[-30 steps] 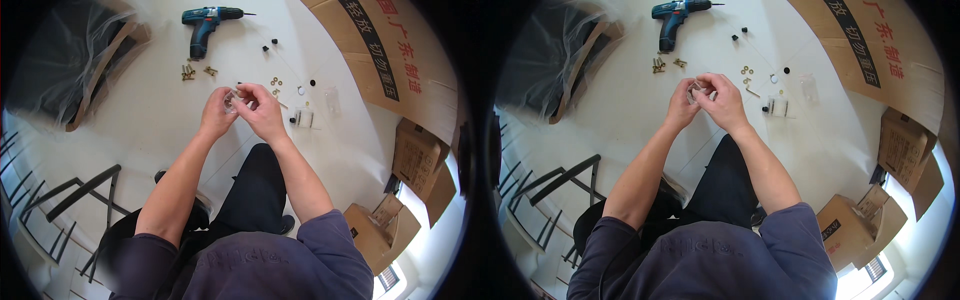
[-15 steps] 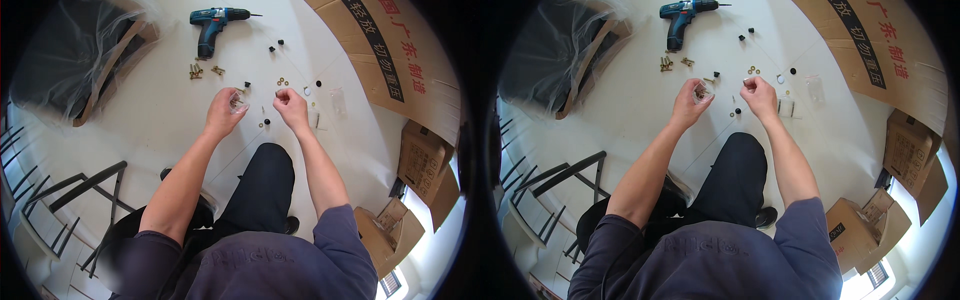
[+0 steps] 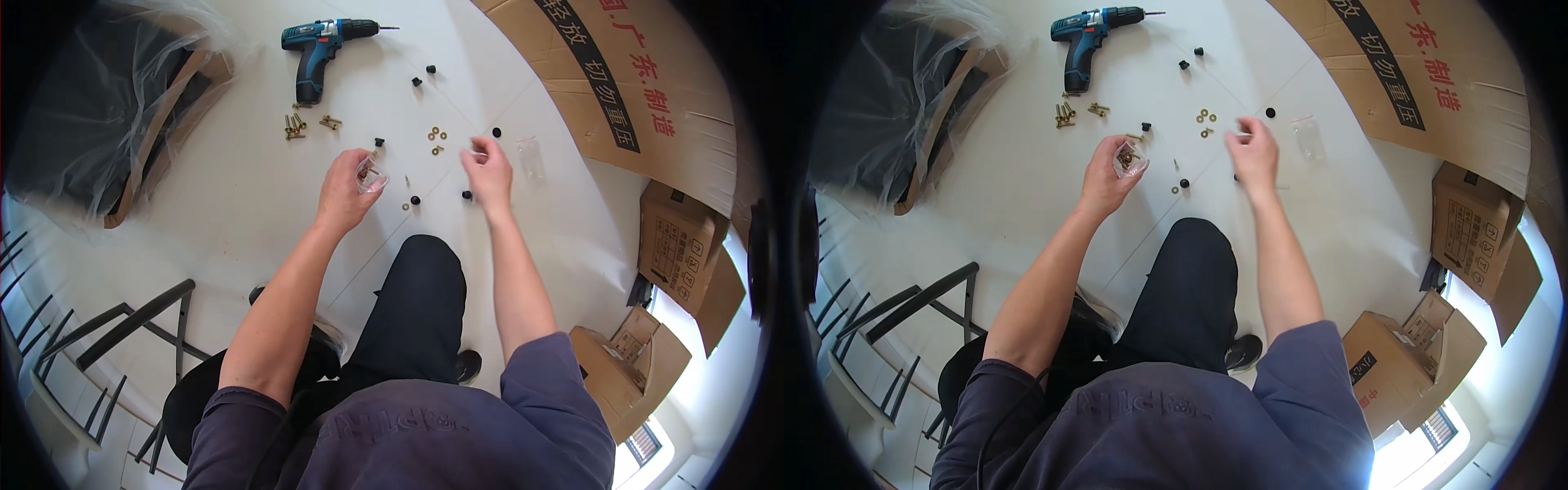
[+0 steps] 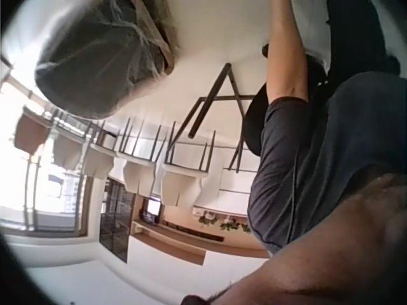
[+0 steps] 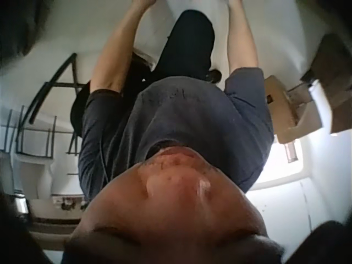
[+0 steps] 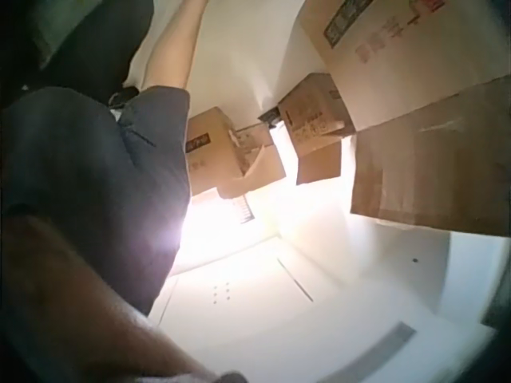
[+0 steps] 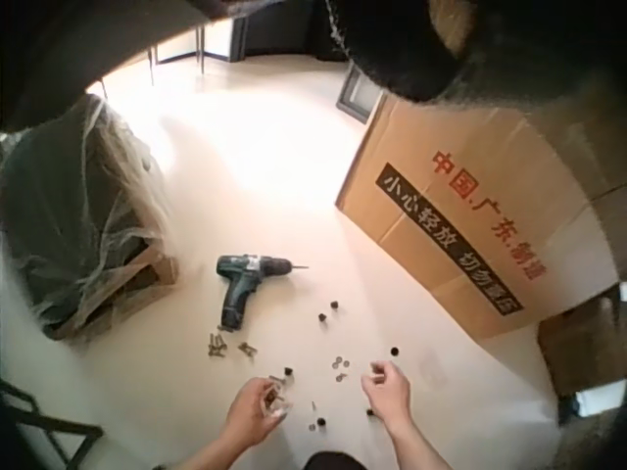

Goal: Assembling a chair by attaching the seat to the metal frame using screws and an electric drill.

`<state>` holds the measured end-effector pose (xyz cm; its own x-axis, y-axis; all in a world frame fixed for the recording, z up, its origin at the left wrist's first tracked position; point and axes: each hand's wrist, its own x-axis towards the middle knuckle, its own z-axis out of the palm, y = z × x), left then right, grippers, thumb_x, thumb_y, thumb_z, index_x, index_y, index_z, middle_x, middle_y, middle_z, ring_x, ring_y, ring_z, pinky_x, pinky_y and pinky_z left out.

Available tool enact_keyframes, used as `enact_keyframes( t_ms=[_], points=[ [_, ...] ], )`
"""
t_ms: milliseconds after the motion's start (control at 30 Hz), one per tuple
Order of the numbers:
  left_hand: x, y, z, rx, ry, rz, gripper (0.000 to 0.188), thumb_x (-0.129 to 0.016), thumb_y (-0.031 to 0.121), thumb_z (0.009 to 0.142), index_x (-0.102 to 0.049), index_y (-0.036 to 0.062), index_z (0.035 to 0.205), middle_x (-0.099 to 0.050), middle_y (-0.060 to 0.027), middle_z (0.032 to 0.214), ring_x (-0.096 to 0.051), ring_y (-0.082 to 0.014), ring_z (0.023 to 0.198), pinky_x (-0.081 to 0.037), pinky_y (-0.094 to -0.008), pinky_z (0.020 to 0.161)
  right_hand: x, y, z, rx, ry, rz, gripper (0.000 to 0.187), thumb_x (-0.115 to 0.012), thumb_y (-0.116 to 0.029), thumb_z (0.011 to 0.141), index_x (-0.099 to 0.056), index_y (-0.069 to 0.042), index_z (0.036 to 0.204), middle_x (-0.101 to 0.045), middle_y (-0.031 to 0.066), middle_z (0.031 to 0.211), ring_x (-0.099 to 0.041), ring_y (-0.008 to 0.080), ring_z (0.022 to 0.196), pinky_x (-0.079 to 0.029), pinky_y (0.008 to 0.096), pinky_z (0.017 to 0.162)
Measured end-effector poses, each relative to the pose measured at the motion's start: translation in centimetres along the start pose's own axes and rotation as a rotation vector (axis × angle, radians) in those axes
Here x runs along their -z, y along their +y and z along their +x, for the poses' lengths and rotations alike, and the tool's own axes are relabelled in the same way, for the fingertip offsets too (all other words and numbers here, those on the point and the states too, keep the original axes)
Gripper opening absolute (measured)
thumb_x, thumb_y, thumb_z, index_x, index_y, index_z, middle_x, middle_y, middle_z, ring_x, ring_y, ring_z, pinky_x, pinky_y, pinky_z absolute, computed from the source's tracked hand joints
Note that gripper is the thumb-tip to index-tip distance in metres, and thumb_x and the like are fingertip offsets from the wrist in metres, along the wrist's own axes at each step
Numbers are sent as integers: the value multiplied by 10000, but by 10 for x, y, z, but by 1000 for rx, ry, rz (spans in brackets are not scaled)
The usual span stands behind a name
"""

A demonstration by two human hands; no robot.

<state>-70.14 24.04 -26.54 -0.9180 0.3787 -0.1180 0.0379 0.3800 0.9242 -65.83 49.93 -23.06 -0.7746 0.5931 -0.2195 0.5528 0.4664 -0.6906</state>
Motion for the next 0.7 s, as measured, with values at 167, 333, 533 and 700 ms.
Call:
enact_keyframes(
  t_ms=[167, 333, 533, 700],
  points=[
    [0, 2, 1, -5, -3, 27, 382, -744, 105, 838, -561, 72, 1172, -600, -69, 1025, -600, -204, 901, -497, -323, 834, 9, 70, 53, 132, -32, -590, 328, -703, -197, 817, -680, -58, 1114, -685, 104, 984, -664, 262, 849, -539, 359, 772],
    [4, 1, -3, 14, 24, -13, 384, -758, 129, 810, -560, 82, 1136, -611, -66, 998, -587, -237, 919, -489, -346, 834, 3, 79, 67, 76, -178, -647, 304, -689, -199, 811, -678, -78, 1090, -672, 108, 961, -648, 294, 868, -530, 381, 790],
    [3, 3, -3, 30, 12, 8, 381, -760, 128, 810, -560, 84, 1131, -611, -59, 994, -587, -229, 914, -487, -341, 831, 17, 65, 77, 82, -307, -691, 225, -664, -165, 825, -680, -79, 1031, -672, 100, 929, -642, 283, 844, -522, 384, 772],
    [4, 6, -4, 43, 16, 8, 381, -760, 127, 809, -561, 85, 1131, -610, -55, 991, -585, -225, 904, -487, -341, 828, 24, 67, 89, 138, -417, -526, 141, -627, -110, 838, -683, -60, 957, -677, 92, 902, -634, 278, 836, -517, 393, 760]
  ],
)
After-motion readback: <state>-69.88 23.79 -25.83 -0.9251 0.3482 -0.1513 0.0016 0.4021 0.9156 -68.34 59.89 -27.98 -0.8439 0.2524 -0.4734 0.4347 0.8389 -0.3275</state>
